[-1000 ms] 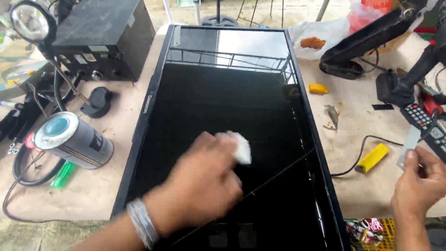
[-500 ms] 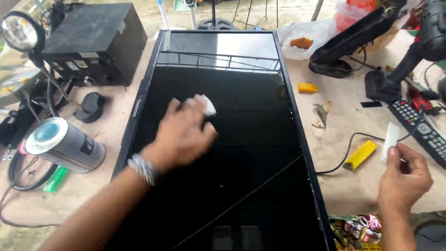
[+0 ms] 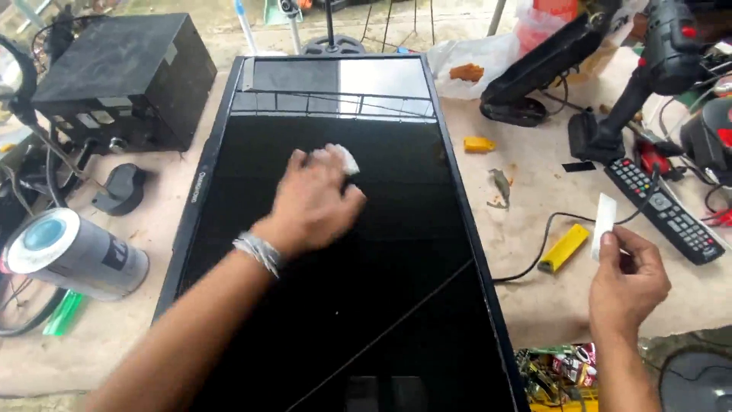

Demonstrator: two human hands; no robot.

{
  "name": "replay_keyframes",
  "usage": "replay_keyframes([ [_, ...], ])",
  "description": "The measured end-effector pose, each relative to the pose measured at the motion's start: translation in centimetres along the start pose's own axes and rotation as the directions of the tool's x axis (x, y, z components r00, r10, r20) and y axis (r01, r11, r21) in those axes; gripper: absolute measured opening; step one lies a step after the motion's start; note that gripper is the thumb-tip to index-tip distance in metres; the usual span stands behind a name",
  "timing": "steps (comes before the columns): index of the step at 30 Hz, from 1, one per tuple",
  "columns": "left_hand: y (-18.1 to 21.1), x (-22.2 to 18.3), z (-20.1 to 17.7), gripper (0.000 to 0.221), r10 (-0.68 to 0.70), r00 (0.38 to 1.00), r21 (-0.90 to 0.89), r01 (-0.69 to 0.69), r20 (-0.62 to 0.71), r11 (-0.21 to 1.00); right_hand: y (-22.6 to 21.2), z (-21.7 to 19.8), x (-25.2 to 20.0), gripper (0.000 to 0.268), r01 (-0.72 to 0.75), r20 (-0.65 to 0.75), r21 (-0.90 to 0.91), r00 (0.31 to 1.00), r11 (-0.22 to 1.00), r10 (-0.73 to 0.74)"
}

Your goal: A person meticulously removes adhesive residue from the surface of a flat screen using a scraper and a cleaning cloth on a repair workbench.

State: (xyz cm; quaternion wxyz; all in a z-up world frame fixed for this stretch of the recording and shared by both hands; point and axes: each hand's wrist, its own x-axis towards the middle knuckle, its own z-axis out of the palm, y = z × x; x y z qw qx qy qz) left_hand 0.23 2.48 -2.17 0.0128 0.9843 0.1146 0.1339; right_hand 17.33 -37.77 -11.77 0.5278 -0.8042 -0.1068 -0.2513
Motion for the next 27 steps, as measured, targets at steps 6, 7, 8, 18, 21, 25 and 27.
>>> replay_keyframes([
  [6, 14.3, -10.0, -2.8, 0.08, 0.536, 0.844, -0.52, -0.473, -0.035, 0.711, -0.4, -0.2, 0.0, 0.015, 0.022, -0.012, -0.059, 1.0, 0.998, -0.022],
  [7, 12.1, -7.8, -2.7, 0.08, 0.538, 0.843, -0.525, -0.472, -0.033, 0.708, -0.7, -0.2, 0.0, 0.015, 0.019, -0.011, -0.065, 1.0, 0.998, -0.019],
  [8, 9.9, -5.6, -2.7, 0.069, 0.431, 0.9, -0.379, -0.419, -0.057, 0.825, -1.0, -0.1, 0.1, 0.015, 0.022, -0.001, -0.047, 1.0, 0.999, -0.022],
  [18, 16.5, -11.0, -1.7, 0.081, 0.518, 0.821, -0.423, -0.569, -0.24, 0.705, -0.7, -0.2, 0.1, 0.016, 0.032, 0.002, -0.044, 0.999, 0.999, -0.032],
  [21, 13.7, -10.8, -3.0, 0.069, 0.487, 0.839, -0.503, -0.538, -0.242, 0.677, -0.8, -0.1, 0.1, 0.015, 0.033, 0.014, -0.047, 0.999, 0.998, -0.033],
  [25, 7.7, -1.0, -1.5, 0.073, 0.298, 0.954, -0.236, -0.288, 0.007, 0.928, 0.7, 0.1, 0.3, 0.014, 0.123, 0.007, -0.052, 0.992, 0.991, -0.122],
  [27, 5.6, 3.9, 0.7, 0.08, 0.144, 0.967, -0.242, -0.092, 0.208, 0.966, 1.4, 0.1, 0.4, 0.015, 0.119, -0.018, -0.082, 0.993, 0.99, -0.121],
])
